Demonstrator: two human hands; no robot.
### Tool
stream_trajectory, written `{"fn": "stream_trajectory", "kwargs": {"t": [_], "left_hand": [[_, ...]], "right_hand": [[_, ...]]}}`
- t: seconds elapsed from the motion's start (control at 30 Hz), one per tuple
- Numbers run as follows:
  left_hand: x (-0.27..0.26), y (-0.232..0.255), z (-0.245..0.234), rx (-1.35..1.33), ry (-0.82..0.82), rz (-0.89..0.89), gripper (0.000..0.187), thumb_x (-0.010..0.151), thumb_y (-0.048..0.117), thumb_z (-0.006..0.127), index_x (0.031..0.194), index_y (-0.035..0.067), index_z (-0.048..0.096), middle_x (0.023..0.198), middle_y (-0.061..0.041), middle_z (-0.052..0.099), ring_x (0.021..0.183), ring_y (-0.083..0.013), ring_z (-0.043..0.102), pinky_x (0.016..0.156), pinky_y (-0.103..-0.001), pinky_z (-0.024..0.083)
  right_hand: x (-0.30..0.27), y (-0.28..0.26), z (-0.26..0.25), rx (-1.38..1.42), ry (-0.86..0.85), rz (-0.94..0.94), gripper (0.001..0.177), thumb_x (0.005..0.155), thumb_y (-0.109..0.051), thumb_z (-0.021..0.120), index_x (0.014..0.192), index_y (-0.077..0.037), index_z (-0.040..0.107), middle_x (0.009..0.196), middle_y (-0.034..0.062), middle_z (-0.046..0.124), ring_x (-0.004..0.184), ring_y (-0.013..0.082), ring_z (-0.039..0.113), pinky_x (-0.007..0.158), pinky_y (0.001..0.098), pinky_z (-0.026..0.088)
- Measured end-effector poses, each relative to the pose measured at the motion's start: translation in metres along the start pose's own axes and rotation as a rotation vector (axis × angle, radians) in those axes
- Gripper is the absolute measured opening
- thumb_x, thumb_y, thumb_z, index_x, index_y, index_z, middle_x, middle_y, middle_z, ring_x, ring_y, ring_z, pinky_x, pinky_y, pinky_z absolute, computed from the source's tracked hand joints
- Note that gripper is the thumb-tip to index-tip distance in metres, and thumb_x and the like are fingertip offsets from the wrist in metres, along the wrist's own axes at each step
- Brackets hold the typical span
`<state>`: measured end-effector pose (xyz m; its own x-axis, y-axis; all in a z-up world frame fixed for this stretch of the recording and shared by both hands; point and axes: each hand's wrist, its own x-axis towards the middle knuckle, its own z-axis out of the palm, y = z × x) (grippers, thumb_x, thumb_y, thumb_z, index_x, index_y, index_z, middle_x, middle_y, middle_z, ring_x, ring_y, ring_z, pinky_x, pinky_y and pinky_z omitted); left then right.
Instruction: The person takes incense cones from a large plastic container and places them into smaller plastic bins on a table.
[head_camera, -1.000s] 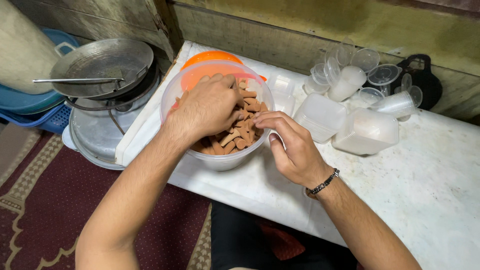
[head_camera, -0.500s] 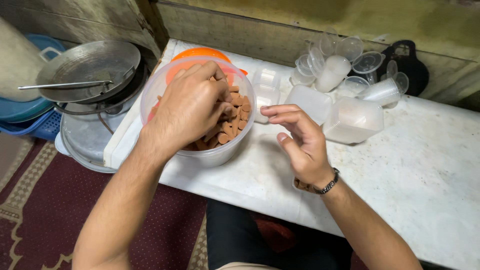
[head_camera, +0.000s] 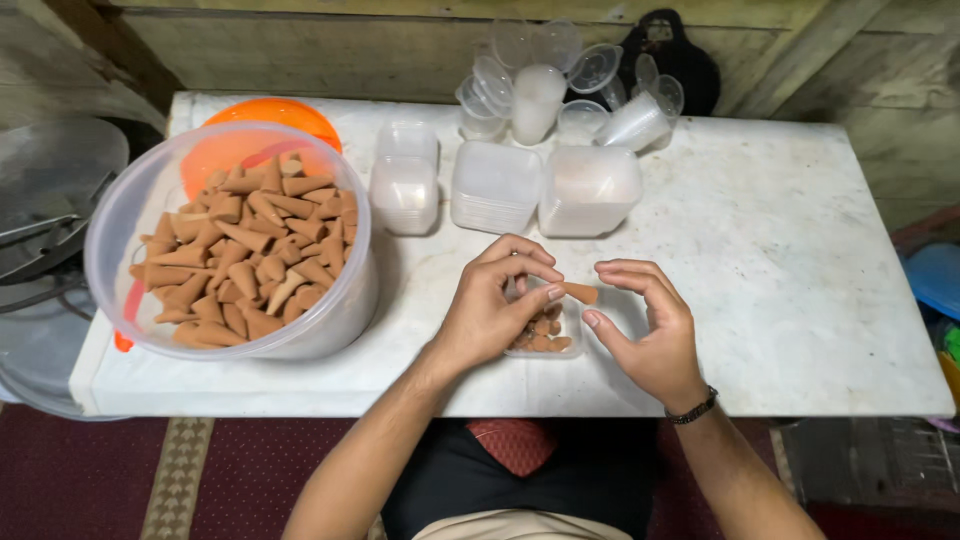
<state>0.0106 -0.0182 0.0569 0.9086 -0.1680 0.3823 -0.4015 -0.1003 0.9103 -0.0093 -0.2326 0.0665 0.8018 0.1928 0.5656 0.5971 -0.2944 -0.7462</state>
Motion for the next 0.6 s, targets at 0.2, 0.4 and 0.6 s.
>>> {"fn": "stream_trajectory", "kwargs": {"t": [0.2, 0.4, 0.6], "left_hand": [[-0.014, -0.006, 0.030, -0.342, 0.042, -0.222, 0.014, 0.085, 0.003, 0.080, 0.099, 0.001, 0.078, 0.107, -0.010, 0.070, 0.057, -0.0025, 0.051, 0.051, -0.014, 0.046], [-0.022, -0.037, 0.023, -0.247, 0.039, -0.185, 0.016, 0.084, 0.007, 0.083, 0.099, 0.006, 0.080, 0.110, -0.008, 0.069, 0.064, -0.0023, 0.054, 0.055, -0.013, 0.044], [-0.024, -0.037, -0.002, 0.154, 0.154, -0.083, 0.031, 0.086, 0.009, 0.078, 0.116, 0.009, 0.074, 0.120, -0.010, 0.064, 0.104, -0.0244, 0.063, 0.091, -0.036, 0.050]], "right_hand": [[-0.015, 0.007, -0.007, -0.025, 0.031, 0.041, 0.023, 0.082, -0.001, 0.080, 0.103, 0.000, 0.070, 0.116, 0.0166, 0.069, 0.114, 0.0329, 0.069, 0.096, 0.0449, 0.054], [-0.009, 0.007, -0.005, 0.033, 0.002, 0.053, 0.020, 0.084, -0.006, 0.082, 0.101, -0.003, 0.072, 0.123, 0.0167, 0.067, 0.119, 0.0327, 0.066, 0.101, 0.0454, 0.051], [0.013, 0.002, -0.013, -0.219, -0.275, 0.125, 0.023, 0.078, -0.003, 0.080, 0.100, -0.006, 0.074, 0.127, 0.0133, 0.065, 0.127, 0.0390, 0.059, 0.101, 0.0489, 0.050]]}}
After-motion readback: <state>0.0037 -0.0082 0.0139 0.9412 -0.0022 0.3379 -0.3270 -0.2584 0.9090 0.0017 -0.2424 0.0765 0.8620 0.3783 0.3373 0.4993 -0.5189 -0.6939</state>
